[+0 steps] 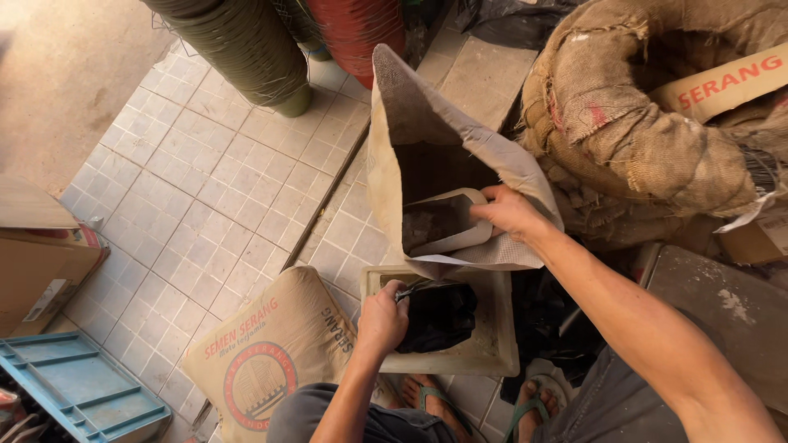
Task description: The person scoops grey powder from a large paper bag into a small black plastic bag and then ties the bag shut.
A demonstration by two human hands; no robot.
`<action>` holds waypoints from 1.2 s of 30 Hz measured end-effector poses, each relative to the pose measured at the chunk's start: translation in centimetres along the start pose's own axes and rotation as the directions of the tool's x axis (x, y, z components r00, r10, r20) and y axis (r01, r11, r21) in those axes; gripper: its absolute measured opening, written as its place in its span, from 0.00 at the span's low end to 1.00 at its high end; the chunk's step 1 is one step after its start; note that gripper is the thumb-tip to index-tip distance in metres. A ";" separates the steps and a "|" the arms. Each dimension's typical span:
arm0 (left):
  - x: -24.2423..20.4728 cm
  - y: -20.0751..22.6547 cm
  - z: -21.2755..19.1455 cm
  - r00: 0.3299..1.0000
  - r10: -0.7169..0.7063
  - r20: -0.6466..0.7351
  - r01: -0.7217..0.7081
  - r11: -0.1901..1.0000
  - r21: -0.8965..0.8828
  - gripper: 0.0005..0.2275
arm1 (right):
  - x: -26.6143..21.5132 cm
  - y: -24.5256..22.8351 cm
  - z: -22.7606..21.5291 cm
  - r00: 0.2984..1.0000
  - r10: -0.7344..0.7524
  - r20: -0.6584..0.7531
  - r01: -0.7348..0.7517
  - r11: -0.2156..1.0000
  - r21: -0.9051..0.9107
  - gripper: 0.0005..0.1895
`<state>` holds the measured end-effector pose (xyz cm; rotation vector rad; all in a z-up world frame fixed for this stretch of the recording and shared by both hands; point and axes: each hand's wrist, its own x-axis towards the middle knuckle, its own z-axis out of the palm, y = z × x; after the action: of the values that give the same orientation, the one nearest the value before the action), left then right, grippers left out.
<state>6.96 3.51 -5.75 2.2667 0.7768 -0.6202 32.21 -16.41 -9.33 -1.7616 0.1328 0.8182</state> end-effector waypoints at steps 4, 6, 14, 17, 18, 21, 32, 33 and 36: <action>1.5 -1.5 0.8 0.996 0.083 -0.034 -0.085 0.993 -0.083 0.14 | -1.3 0.9 -2.0 0.996 0.010 -0.086 0.000 0.994 0.109 0.27; 1.6 -2.2 0.9 0.989 0.135 -0.053 -0.141 0.983 -0.119 0.13 | -1.9 1.4 -2.9 0.990 0.018 -0.137 0.005 0.986 0.169 0.22; -0.9 0.0 -0.3 0.997 0.077 0.000 -0.074 0.959 -0.273 0.14 | -8.0 0.1 -7.5 0.973 -0.027 -0.228 0.094 0.953 0.289 0.15; 0.7 -1.2 0.5 0.998 0.061 0.010 -0.054 0.935 -0.351 0.15 | -11.7 -1.1 -8.8 0.970 -0.056 -0.238 0.123 0.953 0.276 0.14; 0.7 -1.5 0.7 0.998 0.054 0.019 -0.043 0.929 -0.368 0.16 | -12.9 -1.1 -9.2 0.970 -0.062 -0.234 0.127 0.953 0.275 0.14; -0.1 -1.2 0.5 0.997 0.076 0.016 -0.066 0.939 -0.338 0.17 | -17.9 -2.8 -9.4 0.975 -0.053 -0.215 0.106 0.964 0.244 0.13; -0.6 -1.7 1.5 0.997 0.079 0.024 -0.042 0.736 -0.676 0.16 | -25.7 3.0 -5.5 0.978 0.139 -0.153 -0.098 0.964 0.245 0.18; -0.2 -1.9 1.9 0.996 0.086 -0.017 -0.073 0.700 -0.711 0.16 | -25.3 5.0 -5.2 0.984 0.090 -0.153 -0.043 0.956 0.289 0.19; -0.3 -2.0 2.2 0.997 0.083 0.004 -0.055 0.696 -0.716 0.16 | -22.9 11.9 -4.4 0.973 0.161 -0.166 -0.106 0.948 0.299 0.21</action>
<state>4.93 3.03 -7.86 1.5364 0.7419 -0.2409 11.37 -31.61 -4.97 -1.5603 0.4805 0.6877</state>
